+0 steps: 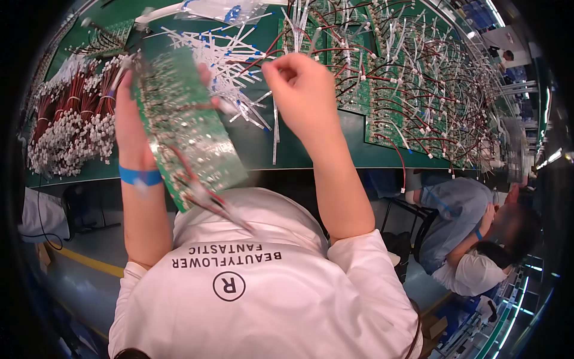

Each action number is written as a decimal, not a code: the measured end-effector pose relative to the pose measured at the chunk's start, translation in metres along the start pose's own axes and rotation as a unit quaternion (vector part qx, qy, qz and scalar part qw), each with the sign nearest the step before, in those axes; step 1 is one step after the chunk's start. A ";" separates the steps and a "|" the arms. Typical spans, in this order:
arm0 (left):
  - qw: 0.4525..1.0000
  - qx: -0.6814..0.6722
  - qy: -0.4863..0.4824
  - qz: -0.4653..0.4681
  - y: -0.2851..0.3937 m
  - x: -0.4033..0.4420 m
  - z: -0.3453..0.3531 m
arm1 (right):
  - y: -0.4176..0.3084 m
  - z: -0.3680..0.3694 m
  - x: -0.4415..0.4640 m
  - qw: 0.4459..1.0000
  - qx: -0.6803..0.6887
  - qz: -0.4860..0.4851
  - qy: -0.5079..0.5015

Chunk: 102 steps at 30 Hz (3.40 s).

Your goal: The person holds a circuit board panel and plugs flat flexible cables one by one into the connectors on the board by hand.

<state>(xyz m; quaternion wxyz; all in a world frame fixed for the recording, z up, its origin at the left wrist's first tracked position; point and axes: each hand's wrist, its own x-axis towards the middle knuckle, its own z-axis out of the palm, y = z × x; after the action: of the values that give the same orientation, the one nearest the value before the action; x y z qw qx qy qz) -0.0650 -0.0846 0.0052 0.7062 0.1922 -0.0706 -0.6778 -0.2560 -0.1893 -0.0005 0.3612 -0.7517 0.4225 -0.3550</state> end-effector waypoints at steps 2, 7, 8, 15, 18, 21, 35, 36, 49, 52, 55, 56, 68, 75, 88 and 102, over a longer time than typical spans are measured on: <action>0.991 -0.072 -0.111 -0.028 0.018 0.003 -0.026 | 0.007 0.001 -0.006 0.991 -0.107 -0.056 -0.053; 0.984 -0.106 -0.134 -0.055 0.035 0.006 -0.053 | 0.006 0.016 -0.007 0.972 -0.177 -0.064 -0.138; 0.986 -0.108 -0.117 -0.057 0.038 0.007 -0.054 | 0.005 0.021 -0.005 0.970 -0.181 -0.061 -0.149; 0.982 -0.086 -0.137 -0.095 0.076 0.026 -0.045 | 0.002 0.058 0.002 0.941 -0.193 -0.248 -0.127; 0.986 -0.092 -0.118 -0.076 0.084 0.032 -0.034 | 0.010 0.069 0.009 0.932 -0.188 -0.261 -0.166; 0.977 -0.035 -0.173 -0.122 0.092 0.049 -0.033 | 0.014 0.064 0.016 0.937 -0.164 -0.256 -0.175; 0.989 -0.048 -0.068 -0.119 0.061 0.047 -0.025 | -0.056 -0.012 0.029 0.899 0.330 0.096 -0.272; 0.989 -0.058 -0.058 -0.126 0.053 0.047 -0.021 | -0.052 -0.007 0.032 0.918 0.303 0.037 -0.253; 0.959 -0.177 -0.069 -0.211 0.018 0.043 -0.011 | -0.033 0.027 0.028 0.849 0.495 0.083 -0.163; 0.976 -0.077 -0.036 -0.201 0.017 0.040 -0.004 | -0.038 0.034 0.027 0.863 0.485 0.057 -0.132; 0.979 -0.038 -0.043 -0.195 0.013 0.041 -0.009 | -0.039 0.038 0.027 0.868 0.478 0.045 -0.126; 0.978 -0.024 -0.040 -0.203 0.014 0.041 -0.009 | -0.039 0.038 0.027 0.864 0.484 0.043 -0.129; 0.975 -0.022 0.025 -0.220 0.009 0.034 0.003 | -0.042 0.035 0.030 0.892 0.427 0.072 -0.129; 0.977 -0.032 -0.060 -0.203 0.004 0.036 -0.008 | -0.040 0.030 0.032 0.918 0.367 0.102 -0.115; 0.984 -0.028 -0.053 -0.167 -0.004 0.034 -0.004 | -0.041 0.031 0.029 0.945 0.308 0.072 -0.088; 0.985 -0.031 -0.076 -0.154 -0.001 0.032 -0.002 | -0.035 0.026 0.019 0.971 0.206 -0.063 -0.103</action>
<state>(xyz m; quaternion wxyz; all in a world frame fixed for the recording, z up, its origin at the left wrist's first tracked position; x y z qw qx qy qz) -0.0634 -0.1157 -0.0019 0.5919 0.1268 -0.0727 -0.7926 -0.2137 -0.1872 0.0205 0.5262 -0.7189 0.2526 -0.3774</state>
